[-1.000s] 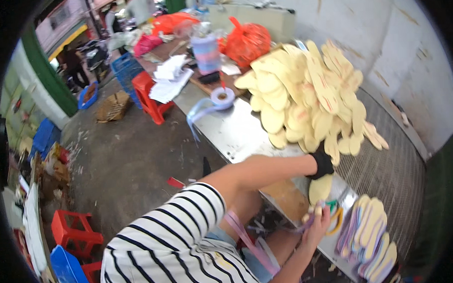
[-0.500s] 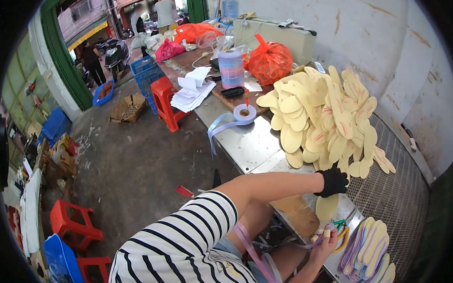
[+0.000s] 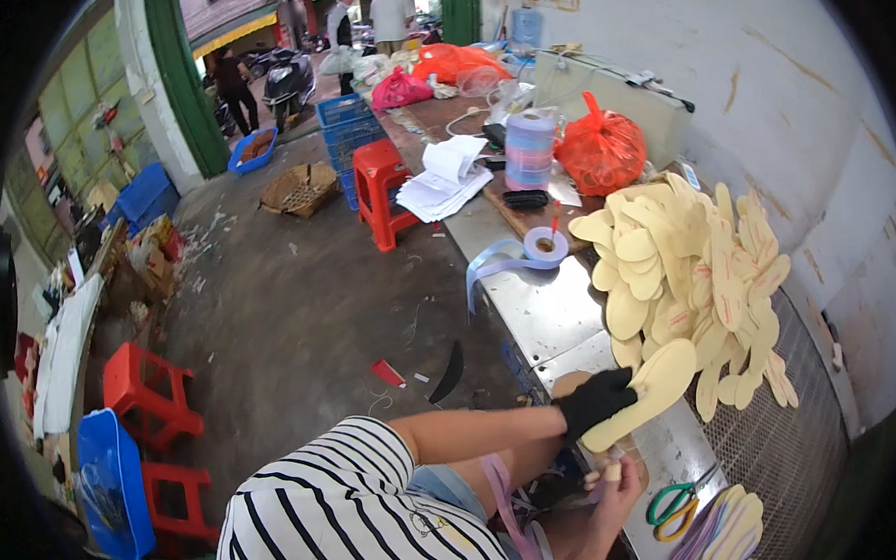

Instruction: The recorder is applying purple adhesive strips or lining to shoe insoles and trimming the excess with scissors.

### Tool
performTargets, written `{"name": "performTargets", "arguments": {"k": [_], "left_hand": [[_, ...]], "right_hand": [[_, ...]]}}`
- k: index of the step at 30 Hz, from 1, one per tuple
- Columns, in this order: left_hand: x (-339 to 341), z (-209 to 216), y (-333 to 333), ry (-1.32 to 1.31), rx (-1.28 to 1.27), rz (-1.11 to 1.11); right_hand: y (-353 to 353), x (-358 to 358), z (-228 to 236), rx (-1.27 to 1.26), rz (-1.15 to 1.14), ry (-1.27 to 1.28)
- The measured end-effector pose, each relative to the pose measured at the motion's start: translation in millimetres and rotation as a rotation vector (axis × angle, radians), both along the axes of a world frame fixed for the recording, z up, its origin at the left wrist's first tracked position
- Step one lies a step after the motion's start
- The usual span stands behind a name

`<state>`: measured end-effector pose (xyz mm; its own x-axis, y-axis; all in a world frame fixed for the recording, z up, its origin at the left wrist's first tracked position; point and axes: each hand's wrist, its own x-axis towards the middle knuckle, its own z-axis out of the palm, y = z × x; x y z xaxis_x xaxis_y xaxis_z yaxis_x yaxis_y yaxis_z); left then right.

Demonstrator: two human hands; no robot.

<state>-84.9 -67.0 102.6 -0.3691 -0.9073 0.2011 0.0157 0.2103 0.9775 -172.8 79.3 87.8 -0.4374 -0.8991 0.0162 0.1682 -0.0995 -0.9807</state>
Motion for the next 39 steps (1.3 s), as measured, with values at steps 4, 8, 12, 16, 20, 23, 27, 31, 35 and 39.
{"name": "performTargets", "arguments": {"k": [4, 8, 12, 16, 20, 23, 27, 31, 35, 39], "left_hand": [[17, -21, 22, -0.001, -0.001, 0.075], [33, -9, 33, 0.135, 0.137, 0.035], [19, -56, 27, -0.038, -0.14, 0.225], [38, -14, 34, 0.323, 0.477, -0.056], [39, 2, 31, 0.341, 0.593, -0.144], [28, 5, 27, 0.162, 0.347, -0.119], [36, 25, 28, 0.023, 0.24, -0.173], [57, 37, 31, -0.301, 0.13, -0.4], [36, 16, 37, -0.029, 0.29, -0.652], [26, 12, 45, -0.034, 0.146, -0.445]], "right_hand": [[-25, 2, -34, -0.024, 0.063, 0.334], [-21, 19, -25, 0.079, 0.1, 0.239], [-20, 21, -20, 0.082, 0.221, 0.164], [-19, 24, -14, -0.012, 0.225, -0.137], [-18, 35, 3, -0.09, 0.177, -0.16], [-17, 33, 6, -0.078, 0.07, -0.234], [-14, -7, -11, -0.046, 0.048, 0.051], [-22, -54, 7, -0.017, -0.166, 0.205], [-37, -42, 32, -0.077, -0.088, 0.299], [-40, -40, 24, -0.075, -0.044, 0.157]]}}
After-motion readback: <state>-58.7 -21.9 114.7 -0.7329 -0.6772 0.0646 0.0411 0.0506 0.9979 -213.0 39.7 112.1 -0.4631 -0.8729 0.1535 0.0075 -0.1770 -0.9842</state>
